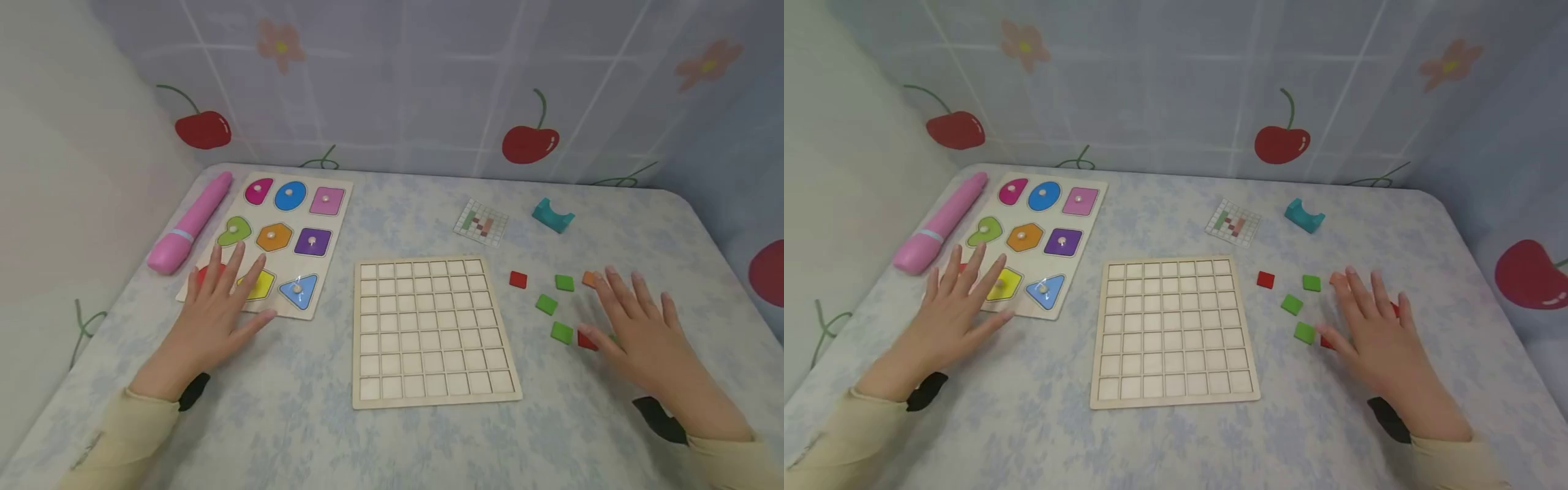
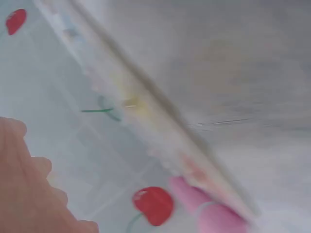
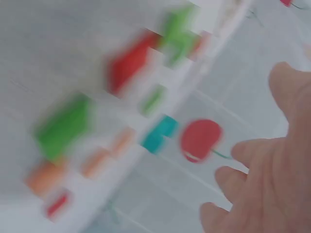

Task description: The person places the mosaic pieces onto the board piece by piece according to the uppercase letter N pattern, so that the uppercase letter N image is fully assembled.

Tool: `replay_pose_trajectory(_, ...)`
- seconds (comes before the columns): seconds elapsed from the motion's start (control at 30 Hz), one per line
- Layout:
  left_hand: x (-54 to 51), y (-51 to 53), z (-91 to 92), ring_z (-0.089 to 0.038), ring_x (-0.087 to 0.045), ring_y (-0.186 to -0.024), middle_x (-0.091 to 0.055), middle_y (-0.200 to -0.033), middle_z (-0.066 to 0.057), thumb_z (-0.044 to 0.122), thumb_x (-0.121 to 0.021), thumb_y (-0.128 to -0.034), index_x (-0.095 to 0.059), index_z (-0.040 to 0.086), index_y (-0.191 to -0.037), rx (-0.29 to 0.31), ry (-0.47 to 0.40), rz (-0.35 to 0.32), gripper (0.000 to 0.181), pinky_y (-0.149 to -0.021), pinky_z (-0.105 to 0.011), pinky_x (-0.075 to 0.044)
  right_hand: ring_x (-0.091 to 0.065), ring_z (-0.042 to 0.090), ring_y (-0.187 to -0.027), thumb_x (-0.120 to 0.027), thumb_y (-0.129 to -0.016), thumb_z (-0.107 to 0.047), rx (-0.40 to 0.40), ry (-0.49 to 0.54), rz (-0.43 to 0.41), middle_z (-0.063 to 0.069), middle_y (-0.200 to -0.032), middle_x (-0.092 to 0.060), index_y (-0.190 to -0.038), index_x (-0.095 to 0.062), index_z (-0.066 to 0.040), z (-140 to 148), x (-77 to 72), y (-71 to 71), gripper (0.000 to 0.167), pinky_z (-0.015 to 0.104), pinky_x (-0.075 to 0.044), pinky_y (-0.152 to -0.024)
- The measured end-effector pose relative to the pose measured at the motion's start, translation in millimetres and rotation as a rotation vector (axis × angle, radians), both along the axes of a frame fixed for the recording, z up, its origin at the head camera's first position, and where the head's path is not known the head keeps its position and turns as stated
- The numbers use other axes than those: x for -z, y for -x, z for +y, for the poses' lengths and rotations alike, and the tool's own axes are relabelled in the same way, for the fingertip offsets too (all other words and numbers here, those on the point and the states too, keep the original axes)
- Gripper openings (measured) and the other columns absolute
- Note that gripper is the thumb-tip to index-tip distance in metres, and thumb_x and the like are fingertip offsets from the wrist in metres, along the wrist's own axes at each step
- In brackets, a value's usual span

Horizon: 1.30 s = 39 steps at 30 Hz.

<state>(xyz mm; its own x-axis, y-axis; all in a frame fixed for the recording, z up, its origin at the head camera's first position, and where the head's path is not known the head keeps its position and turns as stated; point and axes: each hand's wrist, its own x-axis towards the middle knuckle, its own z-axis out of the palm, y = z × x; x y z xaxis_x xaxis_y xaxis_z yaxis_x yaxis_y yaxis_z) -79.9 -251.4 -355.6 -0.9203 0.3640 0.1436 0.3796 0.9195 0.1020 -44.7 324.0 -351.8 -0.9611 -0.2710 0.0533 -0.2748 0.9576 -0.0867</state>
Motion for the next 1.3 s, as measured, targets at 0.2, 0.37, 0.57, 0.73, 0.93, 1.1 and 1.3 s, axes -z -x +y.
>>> replay_pose_trajectory(0.2,-33.7,-17.6,32.4,-0.037,0.013,-0.137,0.008,-0.155,-0.008,0.064,-0.046,-0.0866,-0.008,0.022,-0.152,0.095,0.0,0.097,0.086,-0.103,-0.062,0.007,0.012,0.034,-0.137,-0.063,-0.089,-0.034,0.04,-0.063,0.037,0.018,-0.154,0.0,-0.151,-0.008,-0.009,-12.6,-34.5,-6.9,0.087,0.057,0.012,-0.103)
replay_pose_trajectory(0.37,-29.5,-40.5,68.0,-0.036,0.006,-0.138,0.006,-0.156,-0.008,0.069,-0.039,-0.0863,-0.007,0.019,-0.152,0.221,-0.126,0.02,0.088,-0.104,-0.062,-0.007,-0.035,0.048,-0.121,-0.074,-0.08,-0.016,-0.02,0.114,0.081,0.025,-0.144,-0.029,-0.143,-0.035,-0.004,-18.2,-32.1,-13.0,0.075,0.065,-0.024,-0.096)
replay_pose_trajectory(0.57,-1.1,-48.4,90.0,-0.026,0.005,-0.14,0.007,-0.156,0.001,0.06,-0.063,-0.0789,-0.003,0.022,-0.152,0.259,-0.326,-0.291,0.102,-0.107,-0.054,-0.015,-0.05,0.022,-0.111,-0.077,-0.076,-0.007,-0.078,0.385,0.028,0.013,-0.121,-0.057,-0.122,-0.06,-0.008,-20.2,1.3,-0.5,0.049,0.028,-0.042,-0.09)
replay_pose_trajectory(0.73,14.7,-43.5,91.6,-0.02,-0.002,-0.14,0.0,-0.156,0.0,0.05,-0.071,-0.0772,-0.005,0.024,-0.152,0.275,-0.52,-0.459,0.104,-0.103,-0.05,-0.026,-0.048,-0.003,-0.095,-0.075,-0.08,-0.011,0.021,0.502,-0.001,0.008,-0.107,-0.064,-0.112,-0.067,-0.009,-16.2,23.1,6.8,0.033,0.007,-0.036,-0.076)
replay_pose_trajectory(0.93,28.2,-38.1,94.3,-0.014,-0.008,-0.139,-0.01,-0.155,0.002,0.033,-0.079,-0.0754,-0.014,0.021,-0.151,0.315,-0.71,-0.595,0.101,-0.107,-0.045,-0.02,-0.047,-0.004,-0.092,-0.068,-0.087,-0.025,0.196,0.544,-0.099,0.007,-0.108,-0.062,-0.117,-0.066,-0.009,-4.6,37.3,3.6,0.033,0.01,-0.04,-0.07)
replay_pose_trajectory(1.1,34.8,-40.3,92.5,-0.017,-0.001,-0.14,-0.006,-0.156,0.003,0.034,-0.081,-0.0726,-0.016,0.026,-0.151,0.344,-0.657,-0.646,0.102,-0.107,-0.052,-0.016,-0.046,0.009,-0.091,-0.07,-0.086,-0.021,0.208,0.519,-0.086,0.009,-0.106,-0.062,-0.112,-0.068,-0.008,-7.5,42.5,1.8,0.03,0.016,-0.039,-0.068)
replay_pose_trajectory(1.3,40.5,-37.9,92.2,-0.019,0.003,-0.14,-0.003,-0.156,0.0,0.04,-0.08,-0.0727,-0.018,0.023,-0.151,0.416,-0.596,-0.631,0.101,-0.107,-0.053,-0.01,-0.044,0.022,-0.087,-0.076,-0.079,-0.01,0.18,0.477,-0.045,0.012,-0.098,-0.06,-0.109,-0.069,-0.003,-12.3,47.2,2.9,0.032,0.02,-0.038,-0.062)
